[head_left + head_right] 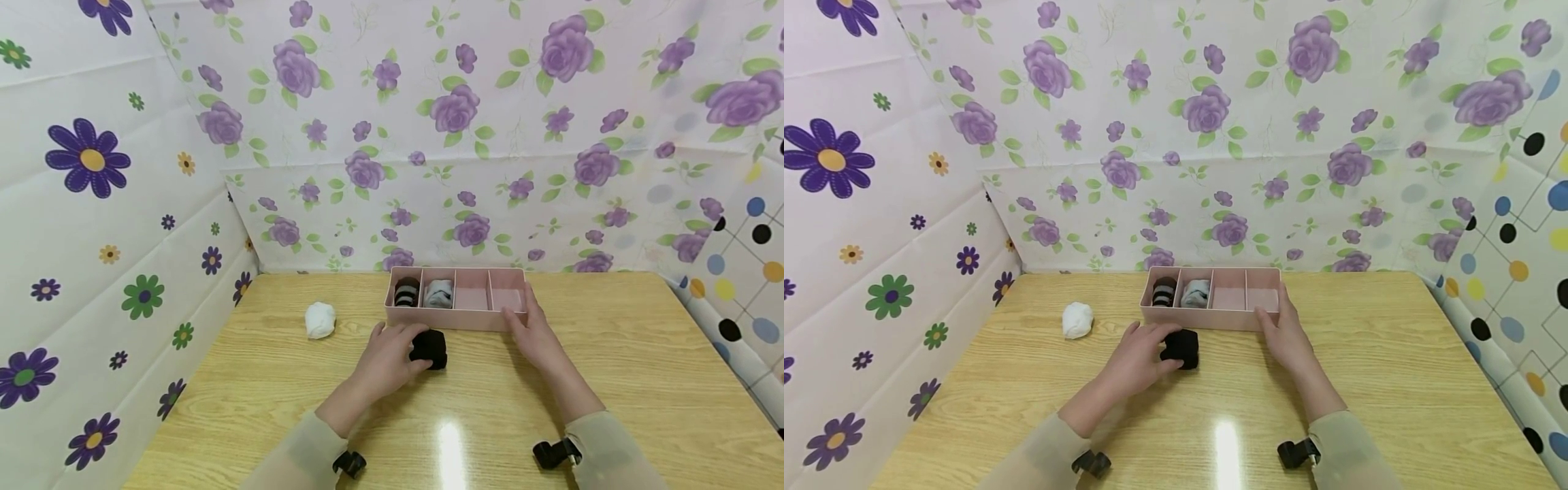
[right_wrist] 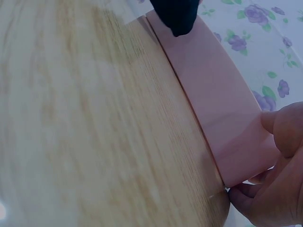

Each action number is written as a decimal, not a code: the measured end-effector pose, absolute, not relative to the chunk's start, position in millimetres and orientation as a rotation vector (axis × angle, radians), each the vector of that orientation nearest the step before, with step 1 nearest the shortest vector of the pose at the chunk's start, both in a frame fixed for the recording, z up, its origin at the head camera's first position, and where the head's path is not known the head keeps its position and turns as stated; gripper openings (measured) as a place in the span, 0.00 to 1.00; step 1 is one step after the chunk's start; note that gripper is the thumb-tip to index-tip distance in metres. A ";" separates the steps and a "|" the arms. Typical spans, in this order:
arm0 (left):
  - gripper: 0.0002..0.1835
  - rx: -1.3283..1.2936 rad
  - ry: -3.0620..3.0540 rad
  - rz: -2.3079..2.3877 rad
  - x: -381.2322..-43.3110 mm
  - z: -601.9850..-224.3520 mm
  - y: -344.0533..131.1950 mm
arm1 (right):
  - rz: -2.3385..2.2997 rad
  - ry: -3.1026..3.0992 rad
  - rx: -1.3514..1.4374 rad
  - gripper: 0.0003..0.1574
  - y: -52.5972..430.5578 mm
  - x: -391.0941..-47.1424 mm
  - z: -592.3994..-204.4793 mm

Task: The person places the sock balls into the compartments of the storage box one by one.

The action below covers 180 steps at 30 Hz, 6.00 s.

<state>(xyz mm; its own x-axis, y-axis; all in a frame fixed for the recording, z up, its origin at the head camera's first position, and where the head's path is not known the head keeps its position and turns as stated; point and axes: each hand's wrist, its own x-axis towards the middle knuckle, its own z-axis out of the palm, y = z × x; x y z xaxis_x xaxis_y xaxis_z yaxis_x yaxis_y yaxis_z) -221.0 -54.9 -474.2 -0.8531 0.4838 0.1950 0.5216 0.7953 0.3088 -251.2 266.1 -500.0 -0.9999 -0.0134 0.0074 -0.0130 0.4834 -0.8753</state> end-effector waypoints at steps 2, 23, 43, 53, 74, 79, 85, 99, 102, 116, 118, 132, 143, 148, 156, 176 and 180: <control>0.35 -0.818 -2.857 -0.564 -219.7 -469.5 -54.2 | -1.598 2.705 -0.028 0.57 266.6 -251.2 -500.3; 0.36 -0.835 -2.693 -0.709 -227.7 -422.8 -42.7 | -1.618 2.727 -0.074 0.57 267.2 -251.7 -501.7; 0.35 -0.794 -2.605 -0.706 -258.4 -399.7 -11.1 | -1.631 2.745 -0.110 0.56 267.0 -253.4 -499.6; 0.35 -0.746 -2.641 -0.713 -274.5 -404.5 -0.2 | -1.632 2.754 -0.109 0.56 268.4 -253.1 -501.1; 0.35 -0.663 -2.805 -0.687 -306.2 -436.5 26.9 | -1.600 2.741 -0.067 0.57 267.9 -250.4 -505.2; 0.35 -0.658 -2.828 -0.676 -310.0 -443.7 33.8 | -1.573 2.737 -0.045 0.57 268.1 -250.1 -504.9; 0.35 -0.677 -2.817 -0.601 -315.0 -452.3 39.8 | -1.578 2.748 -0.035 0.57 267.8 -251.3 -506.2; 0.35 -0.630 -2.828 -0.648 -319.5 -461.0 48.7 | -1.594 2.767 -0.045 0.58 269.9 -251.7 -504.7; 0.35 -0.598 -2.830 -0.672 -320.4 -461.2 49.9 | -1.583 2.764 -0.038 0.57 269.0 -250.5 -503.4; 0.34 -0.510 -2.862 -0.648 -321.7 -461.7 53.9 | -1.554 2.768 -0.047 0.56 267.7 -250.0 -500.9; 0.33 -0.504 -2.870 -0.643 -321.8 -461.9 54.9 | -1.561 2.767 -0.057 0.56 267.8 -249.9 -501.7; 0.31 -0.597 -2.855 -0.739 -317.5 -458.6 48.5 | -1.597 2.748 -0.072 0.57 267.5 -249.5 -502.8; 0.28 -0.630 -2.773 -0.807 -313.2 -456.5 40.0 | -1.589 2.734 -0.051 0.56 267.7 -250.8 -502.7; 0.29 -0.624 -2.728 -0.833 -303.1 -448.1 29.9 | -1.585 2.733 -0.052 0.56 267.5 -250.9 -501.4; 0.29 -0.666 -2.628 -0.852 -287.9 -443.3 -0.5 | -1.598 2.728 -0.057 0.56 267.2 -249.0 -499.9; 0.38 -0.657 -2.636 -0.739 -259.4 -444.7 -59.6 | -1.590 2.721 -0.027 0.56 266.9 -248.8 -498.2; 0.40 -0.646 -2.652 -0.715 -255.5 -444.1 -71.1 | -1.588 2.718 -0.019 0.57 267.4 -248.3 -498.3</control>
<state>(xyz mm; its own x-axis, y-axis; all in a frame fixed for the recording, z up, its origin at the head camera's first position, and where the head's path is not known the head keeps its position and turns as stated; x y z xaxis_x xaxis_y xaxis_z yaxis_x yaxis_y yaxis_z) -255.5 -71.1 -444.1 -0.8472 0.3395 0.4086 0.4989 0.7727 0.3924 -248.3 267.4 -498.3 -0.9999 -0.0067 0.0120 -0.0138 0.4909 -0.8711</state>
